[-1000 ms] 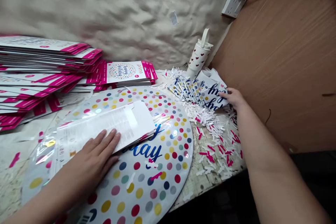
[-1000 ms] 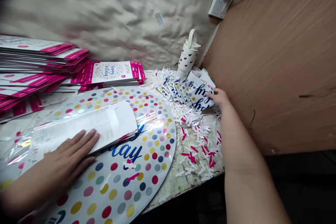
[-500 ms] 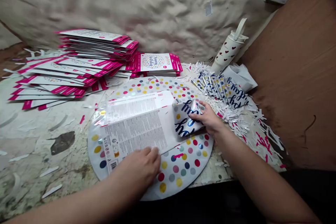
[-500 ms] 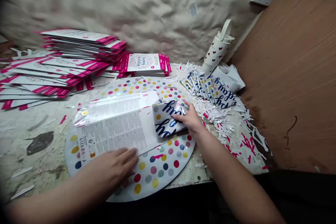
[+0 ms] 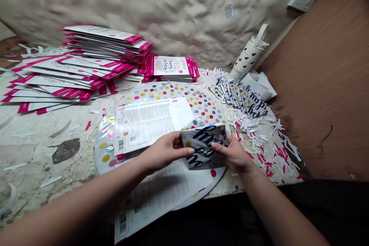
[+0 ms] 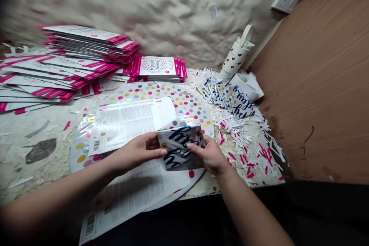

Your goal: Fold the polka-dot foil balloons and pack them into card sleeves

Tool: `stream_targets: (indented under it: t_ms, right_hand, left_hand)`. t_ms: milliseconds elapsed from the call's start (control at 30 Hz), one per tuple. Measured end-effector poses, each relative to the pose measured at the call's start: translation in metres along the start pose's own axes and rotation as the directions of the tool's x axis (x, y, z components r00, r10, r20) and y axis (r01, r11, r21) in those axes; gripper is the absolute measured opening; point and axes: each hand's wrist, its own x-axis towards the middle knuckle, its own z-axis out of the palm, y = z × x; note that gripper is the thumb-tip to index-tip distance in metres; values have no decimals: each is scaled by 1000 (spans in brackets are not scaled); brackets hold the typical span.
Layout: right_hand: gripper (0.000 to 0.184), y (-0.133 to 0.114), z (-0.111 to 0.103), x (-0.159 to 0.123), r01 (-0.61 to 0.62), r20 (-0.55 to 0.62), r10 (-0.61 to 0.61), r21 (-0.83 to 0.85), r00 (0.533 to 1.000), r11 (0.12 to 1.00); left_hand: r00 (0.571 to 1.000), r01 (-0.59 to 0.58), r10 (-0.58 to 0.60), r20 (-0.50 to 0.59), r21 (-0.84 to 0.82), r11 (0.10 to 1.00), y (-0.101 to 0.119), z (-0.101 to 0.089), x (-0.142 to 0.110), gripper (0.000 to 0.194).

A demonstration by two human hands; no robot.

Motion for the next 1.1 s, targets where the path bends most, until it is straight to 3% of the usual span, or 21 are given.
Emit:
stream_targets:
  t_ms: [33,100,167,200,267,300,367,433,500,567,733,800,933,1100]
  right_hand:
    - [39,0,3,-1,50,-38,-53,-67,998,997]
    - [67,-7,3,-4,178,-127,-205,-197,970,964]
    - [93,-18,-4,-9,241,-72,-260,-206,963,949]
    - [91,-23,-8,-12,213,31,-210,-168,977,963]
    - [63,-27,-20,-18,75,227,-52,-92,973,993]
    - [46,-26,-26,-21,9,248,7,-64,969,998]
    - [30,-20,-38,-25,-66,133,65,5,989,998]
    - [29,-10,-46,-27,-105,-25,107,77,994,992]
    - [32,-2,-48,-26,-126,-99,137,108,986,986]
    - [35,3,-44,-24,-101,-136,115,107,984,989]
    - [34,3,-29,-22,24,-255,-22,7,967,1000]
    - [34,1,-27,-26,28,-247,-42,-62,968,998]
    - [32,-10,-28,-34,-117,-50,112,-114,992,986]
    - [37,-20,-30,-17,-323,211,330,-68,920,944]
  left_hand:
    - [999,0,5,48,-111,994,2,0,5,40]
    - [993,24,-3,117,-179,984,8,1,10,29]
    - [983,38,-14,183,-130,991,13,4,6,27]
    - [980,31,-14,198,-82,996,14,4,2,29]
    - [986,-25,10,164,94,995,12,2,-10,33]
    - [989,-78,44,144,236,969,7,0,-16,35]
    - [973,-216,130,192,552,805,-5,-4,-30,38]
    - [947,-319,147,286,773,548,-17,-5,-39,43]
    - [943,-332,125,307,873,357,-21,0,-39,41]
    - [949,-313,125,289,911,270,-17,7,-30,34]
    - [924,-374,169,342,900,222,-5,17,3,18]
    - [896,-434,211,391,874,220,-6,16,8,17]
    - [850,-520,247,466,816,251,-5,14,8,12]
    - [819,-568,259,511,786,246,0,17,4,11]
